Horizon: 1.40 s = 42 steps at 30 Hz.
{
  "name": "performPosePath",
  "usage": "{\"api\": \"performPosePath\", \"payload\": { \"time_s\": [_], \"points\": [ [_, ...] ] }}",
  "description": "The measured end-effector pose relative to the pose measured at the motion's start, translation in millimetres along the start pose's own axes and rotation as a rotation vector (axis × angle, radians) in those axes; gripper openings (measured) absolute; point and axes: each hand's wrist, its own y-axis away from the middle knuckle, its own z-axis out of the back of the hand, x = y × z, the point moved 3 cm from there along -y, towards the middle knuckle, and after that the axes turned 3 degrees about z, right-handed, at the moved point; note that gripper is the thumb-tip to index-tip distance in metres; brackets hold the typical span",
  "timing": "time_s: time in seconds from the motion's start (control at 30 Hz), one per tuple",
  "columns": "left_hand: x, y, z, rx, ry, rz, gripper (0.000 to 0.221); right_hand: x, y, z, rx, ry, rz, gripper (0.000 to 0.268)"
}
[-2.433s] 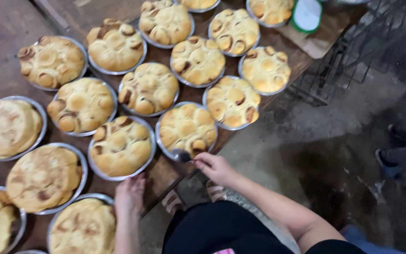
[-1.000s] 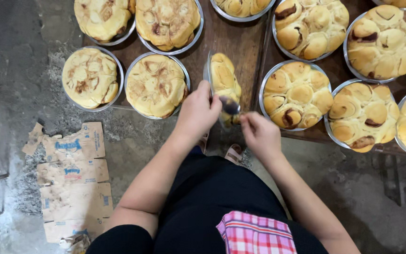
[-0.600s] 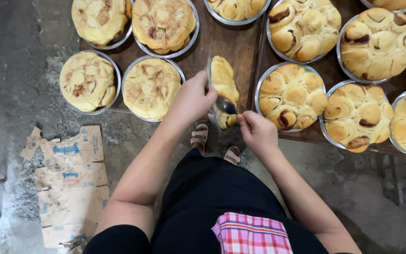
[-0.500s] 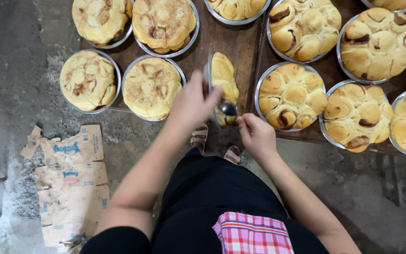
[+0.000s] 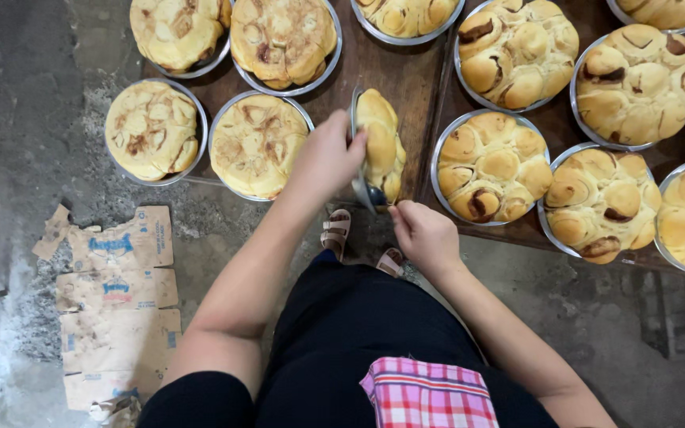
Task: The person uses a spoon to loosen several baked bread loaves from their individual round metal pans and moves the pans around on a wooden table.
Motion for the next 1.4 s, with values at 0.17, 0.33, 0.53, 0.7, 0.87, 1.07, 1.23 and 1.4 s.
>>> {"api": "performPosePath", "payload": {
  "time_s": [0.17,0.33,0.53,0.7,0.87,1.07,1.23,1.4],
  "points": [
    [-1,26,-7,0.015,0.061,0.039,0.043,-9,-11,-4,0.029,0.048,0.007,0.022],
    [10,47,-23,-0.008,0.005,-0.06,0.027,-24,-22,4,0.038,0.06,-0.106,0.02],
    [4,15,-4,0.06,0.04,0.0,0.031,0,-4,10,-0.02,0.018,0.041,0.018],
    [-7,5,3,-0.003,0.073,0.045,0.037,2,-4,3,0.057,0.061,0.031,0.02],
    [2,44,-25,0.009,-0.063,-0.073,0.033,-9,-11,1,0.067,0.069,0.015,0.02],
    [15,17,-21,-0.038,-0.003,-0.069,0.031,-18,-6,9,-0.047,0.1,0.002,0.017],
    [20,-9,-10,0.064,0.044,0.143,0.028,-25,-4,-1,0.029,-0.024,-0.122,0.033],
    [-5,12,-9,0.034,0.151,-0.031,0.029,-53,-30,-11,0.125,-0.157,-0.115,0.131]
  ]
}}
